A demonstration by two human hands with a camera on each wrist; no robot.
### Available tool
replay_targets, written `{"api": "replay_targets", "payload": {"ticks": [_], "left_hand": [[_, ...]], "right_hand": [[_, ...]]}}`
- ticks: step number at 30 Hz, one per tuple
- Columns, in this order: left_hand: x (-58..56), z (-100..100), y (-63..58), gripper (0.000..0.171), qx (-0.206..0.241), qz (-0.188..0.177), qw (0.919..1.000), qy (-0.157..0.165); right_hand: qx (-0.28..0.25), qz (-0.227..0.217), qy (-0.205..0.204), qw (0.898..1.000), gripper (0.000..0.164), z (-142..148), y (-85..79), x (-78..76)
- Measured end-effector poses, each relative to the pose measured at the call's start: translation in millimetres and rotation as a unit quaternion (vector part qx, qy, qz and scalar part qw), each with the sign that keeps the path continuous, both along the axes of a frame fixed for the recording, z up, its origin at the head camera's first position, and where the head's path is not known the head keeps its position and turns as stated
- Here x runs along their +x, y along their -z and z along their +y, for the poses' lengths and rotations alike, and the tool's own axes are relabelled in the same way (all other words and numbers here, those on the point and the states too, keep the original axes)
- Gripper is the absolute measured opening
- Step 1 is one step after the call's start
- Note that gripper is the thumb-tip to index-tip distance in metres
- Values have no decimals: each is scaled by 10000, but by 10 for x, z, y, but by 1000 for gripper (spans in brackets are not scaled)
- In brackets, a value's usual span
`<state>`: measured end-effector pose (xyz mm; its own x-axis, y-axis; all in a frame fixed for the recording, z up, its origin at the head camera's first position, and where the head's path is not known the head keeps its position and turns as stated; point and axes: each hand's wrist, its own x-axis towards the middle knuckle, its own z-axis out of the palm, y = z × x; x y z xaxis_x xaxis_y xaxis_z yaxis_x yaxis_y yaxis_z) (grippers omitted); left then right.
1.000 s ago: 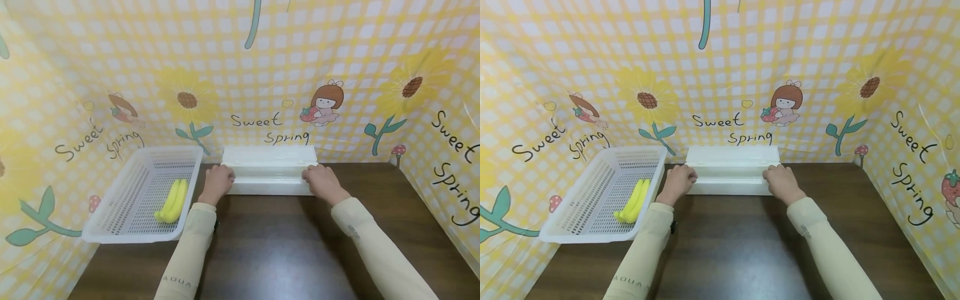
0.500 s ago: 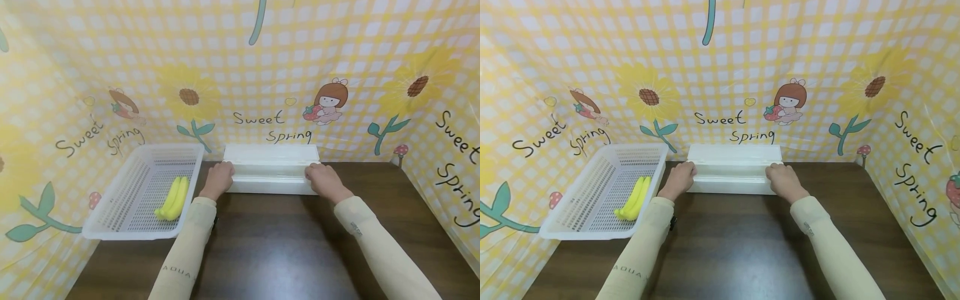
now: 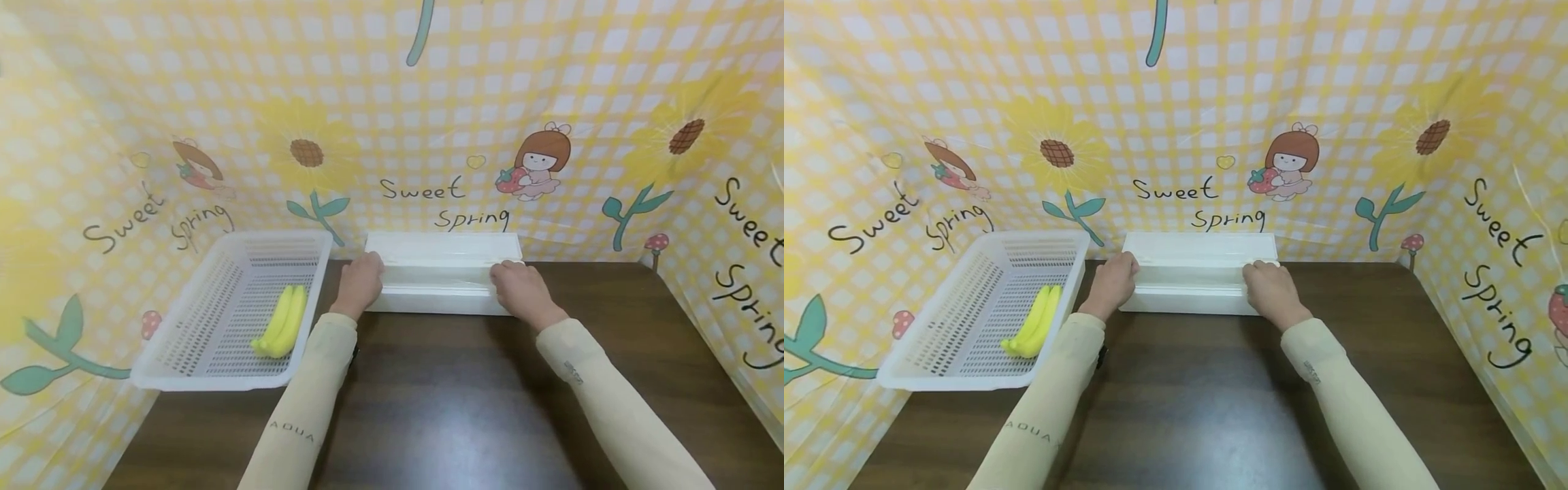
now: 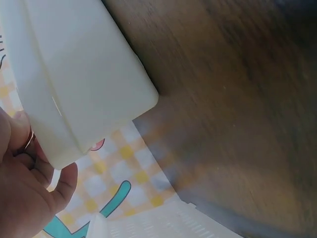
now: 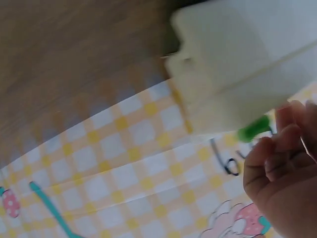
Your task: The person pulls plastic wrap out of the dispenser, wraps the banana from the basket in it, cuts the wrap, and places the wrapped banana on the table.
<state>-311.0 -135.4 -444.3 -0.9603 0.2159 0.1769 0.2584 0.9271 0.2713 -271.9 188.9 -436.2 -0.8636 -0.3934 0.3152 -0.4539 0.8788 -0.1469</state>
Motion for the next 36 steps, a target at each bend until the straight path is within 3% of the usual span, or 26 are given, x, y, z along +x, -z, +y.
{"api": "replay_targets", "payload": {"ticks": [5,9,13,18,25,27,33,36], "left_hand": [[-33,12,6,8,-12,48,10000,-39],[-52,18,38,10,15,12,10000,4],[-61,22,56,12,49,31,10000,77],[-65,13,42,10,109,113,9999,38],[-66,0,27,11,180,123,9997,-53],[-66,3,30,13,206,96,9997,-52],[-87,18,33,13,192,91,9998,-14],[-100,14,36,12,74,215,9997,-27]], "right_hand": [[-135,-712,-181,9972,29,-211,-72,-85],[-5,-1176,-152,9929,27,-291,-129,-165],[514,-1136,-158,9921,9,-266,-164,-223],[759,-1137,-177,9905,29,-238,-187,-269],[494,-1600,-331,9853,31,-356,-196,-376],[659,-1679,-348,9830,33,-372,-196,-401],[1539,-1321,-238,9789,23,-316,-226,-398],[1627,-1366,-189,9770,18,-282,-220,-396]]}}
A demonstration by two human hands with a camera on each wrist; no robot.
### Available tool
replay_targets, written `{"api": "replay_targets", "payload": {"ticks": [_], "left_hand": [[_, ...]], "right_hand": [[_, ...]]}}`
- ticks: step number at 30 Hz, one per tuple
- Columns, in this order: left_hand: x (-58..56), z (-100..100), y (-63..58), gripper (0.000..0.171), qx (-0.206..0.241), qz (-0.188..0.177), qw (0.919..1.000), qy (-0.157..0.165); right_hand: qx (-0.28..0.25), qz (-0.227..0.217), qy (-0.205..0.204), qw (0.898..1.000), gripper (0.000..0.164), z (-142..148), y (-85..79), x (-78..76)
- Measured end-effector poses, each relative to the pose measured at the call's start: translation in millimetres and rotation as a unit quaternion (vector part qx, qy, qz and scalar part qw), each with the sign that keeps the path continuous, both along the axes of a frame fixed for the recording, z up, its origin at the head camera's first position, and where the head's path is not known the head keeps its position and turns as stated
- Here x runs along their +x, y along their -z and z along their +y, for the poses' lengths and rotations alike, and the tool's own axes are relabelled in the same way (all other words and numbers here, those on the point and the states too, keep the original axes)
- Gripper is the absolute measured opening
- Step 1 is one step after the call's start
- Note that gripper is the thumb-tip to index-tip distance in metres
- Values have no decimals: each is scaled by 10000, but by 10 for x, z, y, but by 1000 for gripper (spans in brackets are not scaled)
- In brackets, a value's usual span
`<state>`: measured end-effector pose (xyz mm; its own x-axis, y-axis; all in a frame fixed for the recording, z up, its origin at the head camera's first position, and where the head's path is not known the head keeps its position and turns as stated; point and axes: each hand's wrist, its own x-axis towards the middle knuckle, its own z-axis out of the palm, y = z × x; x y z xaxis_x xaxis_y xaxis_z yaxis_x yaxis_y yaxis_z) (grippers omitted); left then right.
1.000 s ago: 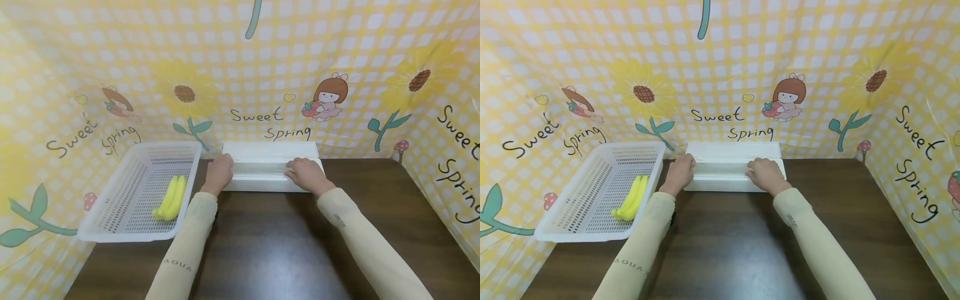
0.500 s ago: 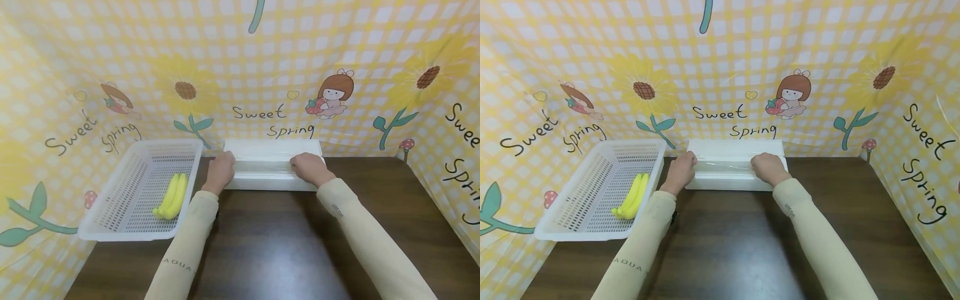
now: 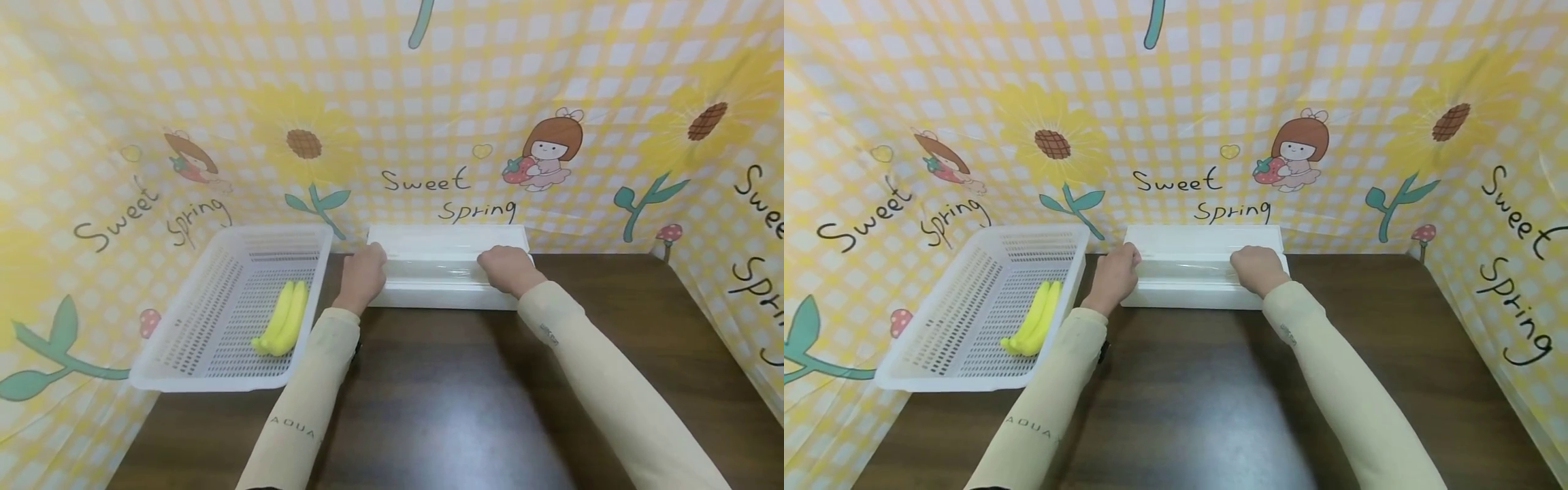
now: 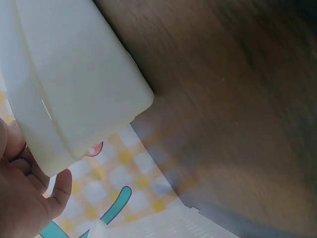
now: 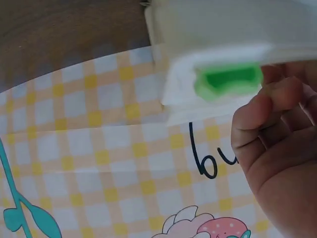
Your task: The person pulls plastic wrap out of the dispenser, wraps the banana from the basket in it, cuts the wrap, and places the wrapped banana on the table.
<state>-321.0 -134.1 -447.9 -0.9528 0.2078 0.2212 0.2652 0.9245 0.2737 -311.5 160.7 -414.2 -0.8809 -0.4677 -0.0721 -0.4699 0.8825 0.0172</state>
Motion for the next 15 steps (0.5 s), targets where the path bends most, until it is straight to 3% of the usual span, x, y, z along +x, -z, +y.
{"api": "replay_targets", "payload": {"ticks": [5,15], "left_hand": [[-10,-10,-5,13,203,77,9998,2],[-27,3,-27,16,1151,-304,9929,20]], "right_hand": [[-143,-189,101,9997,15,38,29,-28],[-743,-69,296,9968,13,132,122,-32]]}}
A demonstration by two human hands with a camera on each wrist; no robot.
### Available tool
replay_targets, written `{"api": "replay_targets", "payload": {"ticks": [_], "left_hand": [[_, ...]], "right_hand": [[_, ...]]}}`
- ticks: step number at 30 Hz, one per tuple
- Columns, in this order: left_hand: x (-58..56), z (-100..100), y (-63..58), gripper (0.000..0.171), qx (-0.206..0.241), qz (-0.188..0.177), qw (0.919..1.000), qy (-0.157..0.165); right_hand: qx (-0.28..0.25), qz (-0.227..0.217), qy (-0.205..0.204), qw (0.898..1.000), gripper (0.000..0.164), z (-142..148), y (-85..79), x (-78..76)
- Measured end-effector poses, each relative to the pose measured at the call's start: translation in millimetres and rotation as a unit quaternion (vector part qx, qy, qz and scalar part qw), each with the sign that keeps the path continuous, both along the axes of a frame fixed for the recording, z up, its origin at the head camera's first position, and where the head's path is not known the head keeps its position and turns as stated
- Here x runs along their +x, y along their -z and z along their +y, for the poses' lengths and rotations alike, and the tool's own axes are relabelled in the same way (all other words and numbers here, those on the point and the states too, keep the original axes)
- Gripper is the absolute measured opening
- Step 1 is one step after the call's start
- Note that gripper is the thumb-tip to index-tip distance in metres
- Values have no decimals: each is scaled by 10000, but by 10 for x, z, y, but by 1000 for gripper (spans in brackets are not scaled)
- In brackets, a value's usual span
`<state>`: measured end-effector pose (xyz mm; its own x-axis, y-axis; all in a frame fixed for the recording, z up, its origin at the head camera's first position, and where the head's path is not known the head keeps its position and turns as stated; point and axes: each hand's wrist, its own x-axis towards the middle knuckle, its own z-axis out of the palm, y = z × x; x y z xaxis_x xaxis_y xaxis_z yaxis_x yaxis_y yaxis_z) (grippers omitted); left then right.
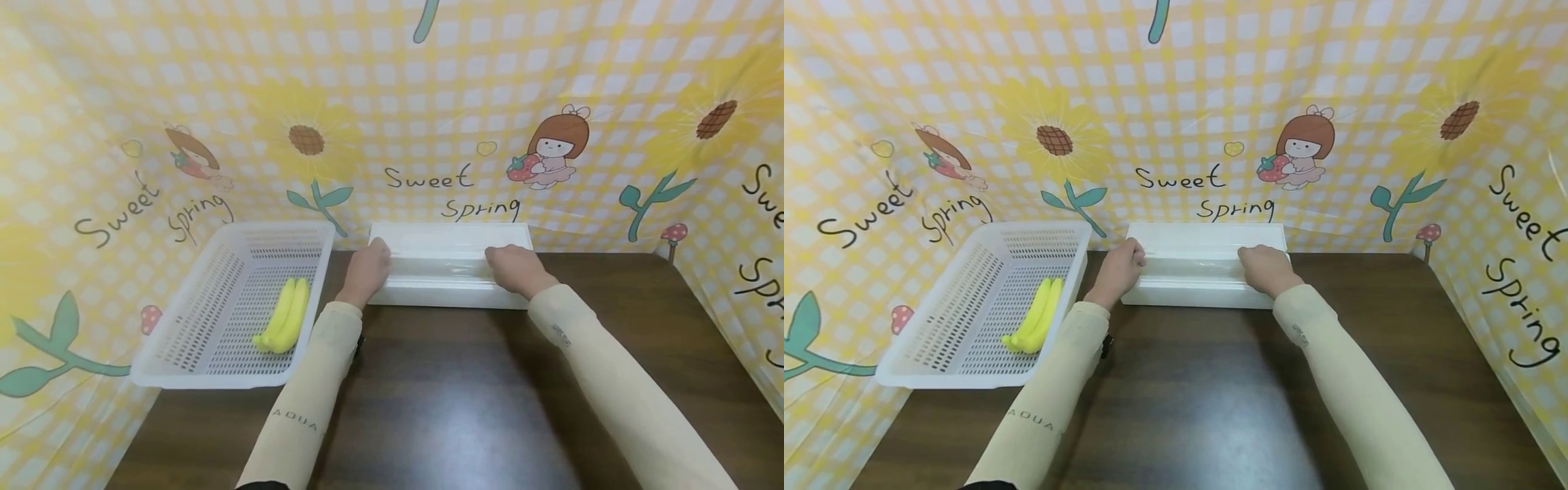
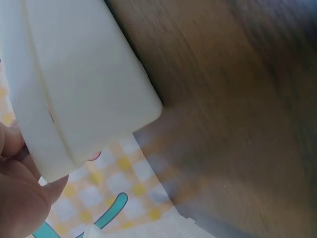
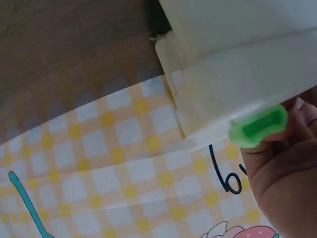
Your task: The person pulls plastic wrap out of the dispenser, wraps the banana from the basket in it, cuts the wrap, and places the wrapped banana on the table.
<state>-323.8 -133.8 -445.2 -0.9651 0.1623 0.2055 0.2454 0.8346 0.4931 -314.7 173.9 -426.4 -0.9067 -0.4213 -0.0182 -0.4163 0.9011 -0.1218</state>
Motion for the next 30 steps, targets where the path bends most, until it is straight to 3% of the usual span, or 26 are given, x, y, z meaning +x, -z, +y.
{"api": "replay_targets", "payload": {"ticks": [6,9,14,17,19,22,25,26,30], "left_hand": [[26,-36,-54,27,298,-493,9976,392],[9,-37,-79,34,11,-479,9965,688],[-47,-43,-42,36,-896,-115,9911,981],[-56,-39,-30,38,-1590,150,9817,1041],[-51,-29,-37,38,-2111,333,9710,1075],[-51,1,-45,34,-3061,595,9432,1146],[-49,19,-48,27,-3779,601,9173,1105],[-47,21,-52,26,-3852,524,9152,1060],[-39,12,-69,23,-3736,247,9226,932]], "right_hand": [[-747,-5,123,9971,22,45,25,19],[-992,-2,166,9949,23,73,56,12],[-1087,44,151,9939,29,89,83,23],[-981,104,140,9950,34,84,70,42],[-839,165,133,9962,36,80,56,56],[-595,249,142,9978,35,76,39,75],[-452,299,120,9985,29,82,40,76],[-421,315,107,9986,27,85,43,74],[-346,322,101,9988,23,103,54,63]]}}
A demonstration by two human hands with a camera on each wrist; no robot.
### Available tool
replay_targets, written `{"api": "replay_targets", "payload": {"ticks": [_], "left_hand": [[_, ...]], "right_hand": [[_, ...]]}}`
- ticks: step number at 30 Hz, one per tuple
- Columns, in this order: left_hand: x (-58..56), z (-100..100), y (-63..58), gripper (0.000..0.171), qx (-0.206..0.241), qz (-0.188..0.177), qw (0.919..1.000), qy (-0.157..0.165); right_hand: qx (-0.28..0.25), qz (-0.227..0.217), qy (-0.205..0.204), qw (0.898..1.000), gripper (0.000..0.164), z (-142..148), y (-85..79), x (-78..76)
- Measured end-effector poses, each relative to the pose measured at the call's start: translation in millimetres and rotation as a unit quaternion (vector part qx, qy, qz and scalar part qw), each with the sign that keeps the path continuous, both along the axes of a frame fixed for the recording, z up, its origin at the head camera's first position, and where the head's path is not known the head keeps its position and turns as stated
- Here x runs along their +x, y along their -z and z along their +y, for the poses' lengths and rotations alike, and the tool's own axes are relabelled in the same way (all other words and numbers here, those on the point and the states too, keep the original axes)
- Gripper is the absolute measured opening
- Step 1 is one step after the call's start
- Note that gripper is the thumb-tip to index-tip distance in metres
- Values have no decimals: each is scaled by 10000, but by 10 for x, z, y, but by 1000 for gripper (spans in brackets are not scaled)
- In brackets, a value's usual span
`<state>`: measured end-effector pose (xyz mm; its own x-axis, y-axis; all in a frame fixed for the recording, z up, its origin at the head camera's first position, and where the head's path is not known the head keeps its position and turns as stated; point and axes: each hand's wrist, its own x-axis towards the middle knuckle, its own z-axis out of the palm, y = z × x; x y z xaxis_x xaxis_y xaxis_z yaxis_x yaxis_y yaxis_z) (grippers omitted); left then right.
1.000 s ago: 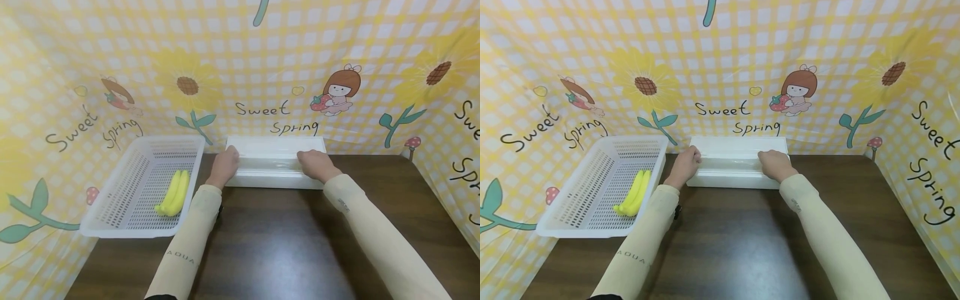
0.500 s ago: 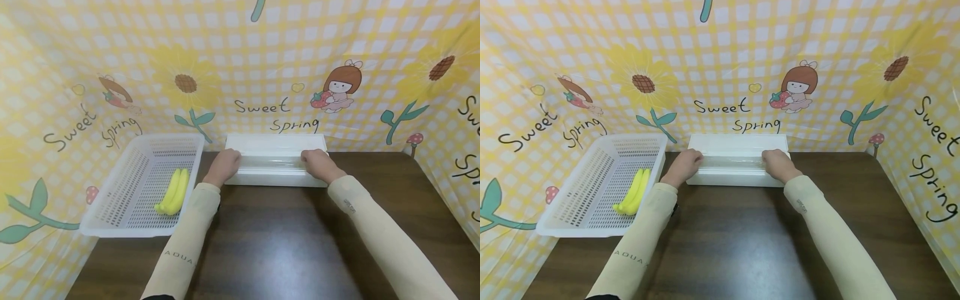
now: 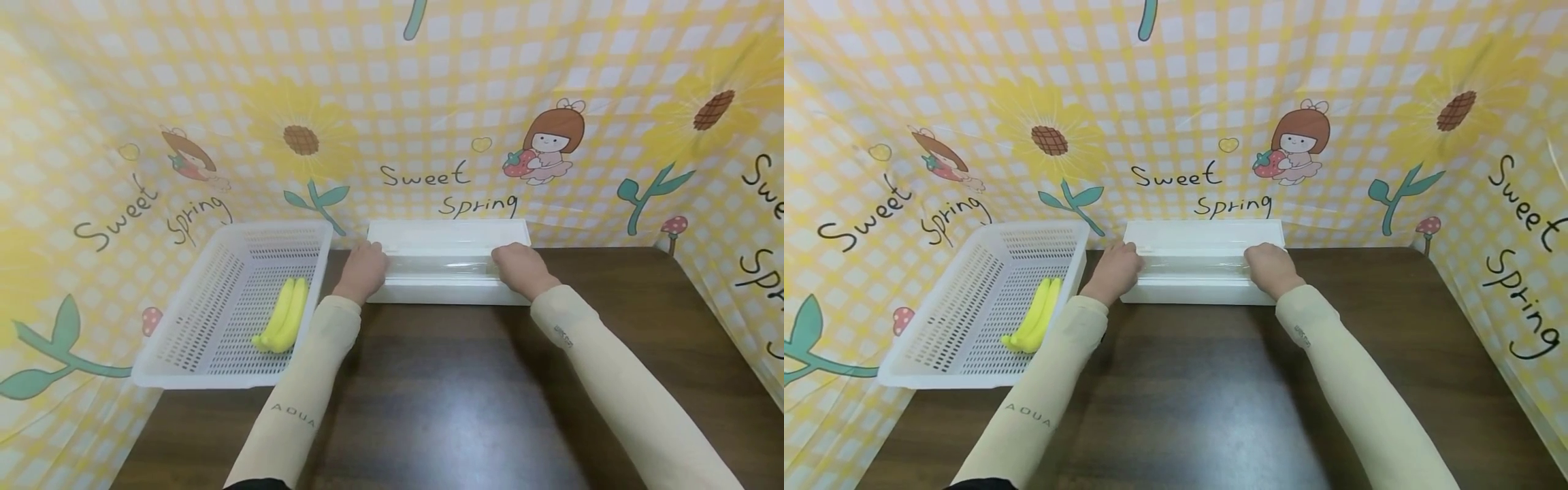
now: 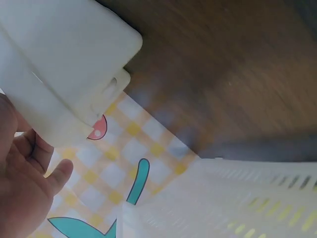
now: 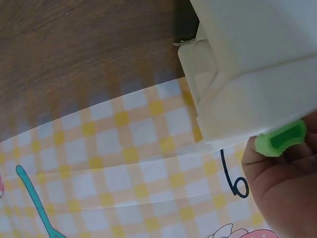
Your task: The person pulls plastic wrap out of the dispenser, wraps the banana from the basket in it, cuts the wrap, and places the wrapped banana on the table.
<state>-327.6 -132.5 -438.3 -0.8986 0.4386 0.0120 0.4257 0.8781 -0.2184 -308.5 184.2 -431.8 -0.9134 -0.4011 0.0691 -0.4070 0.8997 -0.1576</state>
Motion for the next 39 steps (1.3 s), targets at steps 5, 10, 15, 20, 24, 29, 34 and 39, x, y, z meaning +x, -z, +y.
{"api": "replay_targets", "payload": {"ticks": [5,10,15,20,24,29,34,39], "left_hand": [[3,-33,-3,25,61,-70,9999,61],[21,-51,-20,21,322,-104,9994,-30],[41,-66,-26,16,989,-194,9945,-270],[33,-90,-43,16,1213,106,9923,-229],[15,-101,-63,17,1213,295,9920,-164],[2,-94,-90,15,1070,380,9934,-157],[-10,-96,-124,10,986,396,9942,-166],[-19,-107,-152,9,1023,361,9940,-149]], "right_hand": [[147,14,39,9999,19,20,-6,-5],[394,245,-1,9989,14,43,3,2],[375,438,30,9983,7,76,27,-4],[125,475,62,9988,11,109,2,-12],[-166,316,121,9993,12,126,-39,-17],[-342,299,64,9989,10,149,-58,-32],[-400,428,-92,9982,13,181,-56,-53],[-437,393,-187,9981,13,212,-92,-69]]}}
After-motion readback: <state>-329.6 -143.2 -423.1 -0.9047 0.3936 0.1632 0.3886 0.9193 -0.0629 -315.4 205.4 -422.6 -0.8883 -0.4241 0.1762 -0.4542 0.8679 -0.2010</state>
